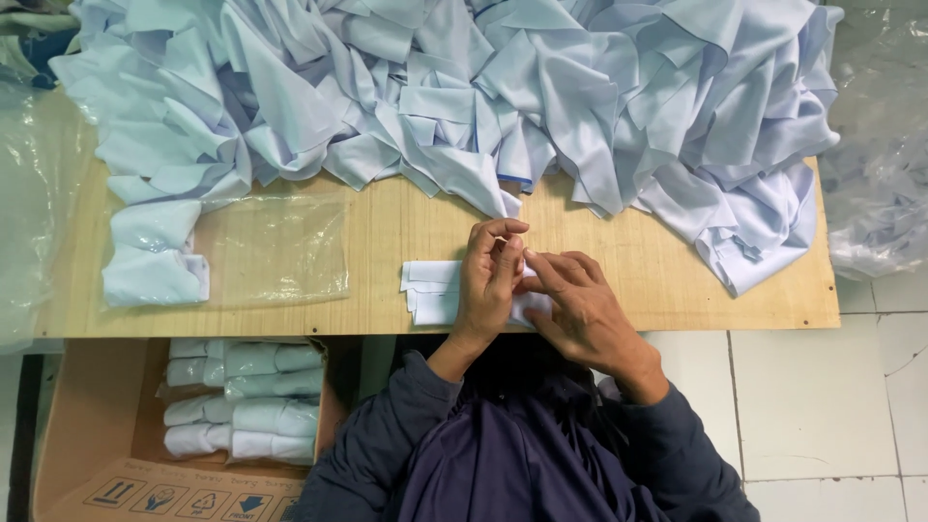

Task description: Folding white fabric pieces into rectangles and placing them into individual plastic bags for packaging.

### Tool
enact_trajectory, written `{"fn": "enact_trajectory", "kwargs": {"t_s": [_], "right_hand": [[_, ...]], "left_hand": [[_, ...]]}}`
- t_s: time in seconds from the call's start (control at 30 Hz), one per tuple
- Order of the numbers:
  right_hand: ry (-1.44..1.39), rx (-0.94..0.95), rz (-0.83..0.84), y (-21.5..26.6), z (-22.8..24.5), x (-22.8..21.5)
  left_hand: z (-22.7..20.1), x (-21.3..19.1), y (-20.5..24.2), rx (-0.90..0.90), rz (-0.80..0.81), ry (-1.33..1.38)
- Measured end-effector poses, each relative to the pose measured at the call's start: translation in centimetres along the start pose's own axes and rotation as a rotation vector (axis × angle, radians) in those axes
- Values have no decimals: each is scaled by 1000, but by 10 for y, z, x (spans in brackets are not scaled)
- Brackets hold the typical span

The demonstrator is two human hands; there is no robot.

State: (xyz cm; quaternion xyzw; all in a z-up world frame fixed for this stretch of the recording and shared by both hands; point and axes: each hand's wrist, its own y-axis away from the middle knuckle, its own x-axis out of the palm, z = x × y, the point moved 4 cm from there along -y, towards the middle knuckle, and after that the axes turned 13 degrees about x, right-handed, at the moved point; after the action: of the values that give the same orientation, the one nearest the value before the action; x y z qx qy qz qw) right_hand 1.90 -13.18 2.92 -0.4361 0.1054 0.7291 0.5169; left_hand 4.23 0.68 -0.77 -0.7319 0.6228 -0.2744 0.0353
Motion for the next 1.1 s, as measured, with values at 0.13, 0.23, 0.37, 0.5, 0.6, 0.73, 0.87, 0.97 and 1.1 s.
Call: {"fn": "enact_trajectory", "kwargs": {"t_s": [0.13,0.23,0.37,0.5,0.6,0.73,0.87,0.97,1.1], "right_hand": [[-48,42,72,-3,1,-3],[-60,56,87,-3,5,-6],[-83,49,97,2,13,-9],[-97,48,111,10,22,-11],[-130,40,155,16,24,-9],[-116,34,161,18,29,-10],[-144,31,162,19,23,-8],[-141,19,161,17,17,-6],[-92,-1,150,14,11,-8]], "left_hand": [[-23,-5,-2,34,7,-68],[-41,-14,6,20,54,-254],[-72,-25,13,242,175,-636],[-80,-38,27,385,255,-975],[-59,-45,33,333,355,-1103],[-52,-45,30,356,449,-1193],[-46,-49,30,383,526,-1205],[-42,-52,29,404,538,-1200],[-44,-52,28,468,520,-1200]]}}
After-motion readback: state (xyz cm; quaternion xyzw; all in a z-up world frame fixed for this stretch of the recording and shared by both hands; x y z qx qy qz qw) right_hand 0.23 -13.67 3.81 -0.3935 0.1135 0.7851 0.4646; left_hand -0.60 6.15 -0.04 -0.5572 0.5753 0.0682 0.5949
